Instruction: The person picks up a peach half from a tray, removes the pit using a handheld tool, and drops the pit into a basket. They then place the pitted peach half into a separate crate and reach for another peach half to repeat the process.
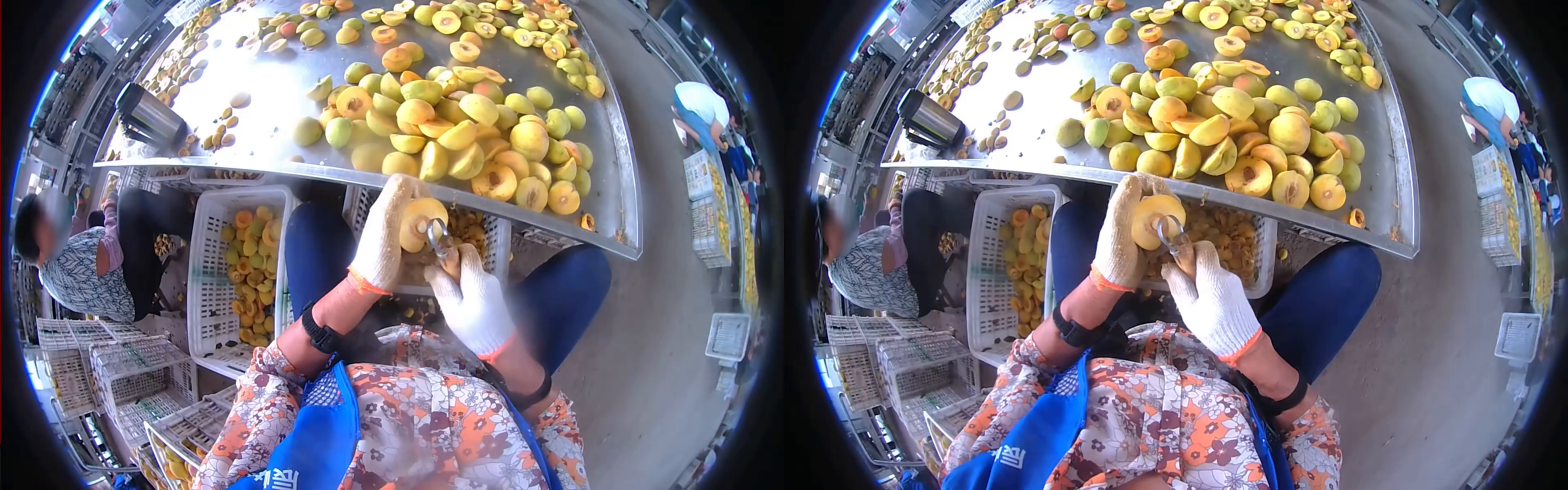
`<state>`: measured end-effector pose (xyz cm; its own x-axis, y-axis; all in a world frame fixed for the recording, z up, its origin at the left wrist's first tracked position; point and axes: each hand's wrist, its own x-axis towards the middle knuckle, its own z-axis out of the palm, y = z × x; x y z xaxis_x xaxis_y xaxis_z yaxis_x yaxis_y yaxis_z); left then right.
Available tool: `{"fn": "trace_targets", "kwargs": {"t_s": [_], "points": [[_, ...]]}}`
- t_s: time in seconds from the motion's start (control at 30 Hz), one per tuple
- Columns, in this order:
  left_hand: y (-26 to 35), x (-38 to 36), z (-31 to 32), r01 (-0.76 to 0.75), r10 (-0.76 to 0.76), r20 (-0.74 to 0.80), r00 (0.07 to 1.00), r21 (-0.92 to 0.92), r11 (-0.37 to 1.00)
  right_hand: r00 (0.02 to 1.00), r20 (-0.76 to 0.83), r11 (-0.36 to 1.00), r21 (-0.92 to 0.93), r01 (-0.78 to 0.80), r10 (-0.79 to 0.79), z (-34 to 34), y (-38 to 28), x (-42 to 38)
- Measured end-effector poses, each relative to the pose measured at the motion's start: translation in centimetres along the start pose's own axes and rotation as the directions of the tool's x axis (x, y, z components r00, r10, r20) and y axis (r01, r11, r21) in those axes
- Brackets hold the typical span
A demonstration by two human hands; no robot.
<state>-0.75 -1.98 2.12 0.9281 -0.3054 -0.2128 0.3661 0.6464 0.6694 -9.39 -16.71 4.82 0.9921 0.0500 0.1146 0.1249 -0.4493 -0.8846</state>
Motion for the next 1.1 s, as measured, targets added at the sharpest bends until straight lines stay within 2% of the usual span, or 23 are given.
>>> {"fn": "trace_targets", "kwargs": {"t_s": [0.13, 0.23, 0.3, 0.37, 0.43, 0.53, 0.6, 0.63, 0.73, 0.77, 0.8, 0.83, 0.9, 0.93, 0.97, 1.03, 1.07, 1.1], "points": [[-1.2, 0.0, -0.4, -0.101, 0.103, -0.01, 0.995, 0.158, 0.982, 0.988, -0.057, 0.981, -0.139, 0.133, -0.142, 0.9, 0.8, 0.1], [-1.2, -0.2, -0.3, -0.085, 0.091, -0.024, 0.996, 0.182, 0.98, 0.996, -0.027, 0.974, -0.213, 0.082, -0.089, 1.0, 0.7, -0.2], [-1.6, -0.2, -1.4, -0.236, 0.236, 0.077, 0.969, 0.582, 0.778, 0.988, -0.005, 0.954, -0.26, 0.146, -0.152, 0.9, 0.9, -0.3], [-1.9, -0.4, -2.0, -0.357, 0.327, 0.2, 0.924, 0.758, 0.545, 0.982, 0.011, 0.945, -0.269, 0.187, -0.191, 1.0, 1.3, -0.6], [-1.5, -0.3, -1.4, -0.44, 0.367, 0.293, 0.883, 0.789, 0.429, 0.976, 0.016, 0.945, -0.249, 0.214, -0.217, 1.0, 1.9, -0.7], [-0.9, 0.2, -2.0, -0.456, 0.305, 0.365, 0.88, 0.83, 0.321, 0.992, 0.035, 0.982, -0.144, 0.124, -0.12, 1.0, 2.2, -0.9], [0.5, 0.0, -1.0, -0.479, 0.272, 0.411, 0.87, 0.835, 0.272, 0.992, 0.022, 0.989, -0.081, 0.124, -0.123, 1.1, 2.5, -1.0], [1.2, 0.0, -0.1, -0.458, 0.239, 0.4, 0.885, 0.841, 0.289, 0.992, 0.016, 0.991, -0.05, 0.124, -0.124, 1.1, 2.6, -1.1], [2.2, 0.2, 1.3, -0.406, 0.164, 0.372, 0.914, 0.858, 0.316, 0.981, 0.145, 0.99, 0.046, -0.136, 0.128, 0.3, 2.4, -1.0], [2.2, 0.3, 1.4, -0.391, 0.144, 0.364, 0.92, 0.863, 0.32, 0.975, 0.165, 0.984, 0.073, -0.165, 0.152, 0.1, 2.4, -0.8], [2.2, 0.0, 1.1, -0.448, 0.155, 0.423, 0.893, 0.871, 0.2, 0.967, 0.185, 0.976, 0.098, -0.195, 0.175, -0.1, 2.5, -0.5], [2.1, -0.1, 1.1, -0.396, 0.147, 0.369, 0.918, 0.875, 0.277, 0.958, 0.206, 0.966, 0.125, -0.227, 0.198, -0.2, 2.5, -0.4], [2.2, -0.1, 1.7, -0.291, 0.12, 0.266, 0.957, 0.857, 0.424, 0.993, 0.109, 0.995, 0.084, -0.047, 0.038, 0.2, 2.7, -0.2], [1.5, 0.6, 0.5, -0.393, 0.179, 0.351, 0.919, 0.845, 0.363, 0.997, 0.067, 0.998, 0.056, 0.036, -0.04, 0.4, 2.8, -0.3], [0.8, 1.2, -0.7, -0.488, 0.236, 0.432, 0.87, 0.823, 0.292, 0.993, 0.098, 0.998, 0.012, 0.062, -0.063, 0.4, 3.0, -0.4], [1.1, 1.8, -0.7, -0.246, 0.045, 0.263, 0.964, 0.812, 0.529, 0.98, 0.165, 0.989, -0.075, 0.126, -0.112, 0.2, 3.2, -0.3], [1.3, 2.2, -1.5, -0.138, -0.08, 0.237, 0.968, 0.773, 0.619, 0.98, 0.177, 0.992, -0.063, 0.105, -0.092, 0.1, 3.2, -0.3], [1.1, 2.3, -1.8, -0.128, -0.065, 0.226, 0.972, 0.74, 0.66, 0.98, 0.184, 0.995, -0.052, 0.083, -0.072, 0.1, 3.1, -0.3]]}}
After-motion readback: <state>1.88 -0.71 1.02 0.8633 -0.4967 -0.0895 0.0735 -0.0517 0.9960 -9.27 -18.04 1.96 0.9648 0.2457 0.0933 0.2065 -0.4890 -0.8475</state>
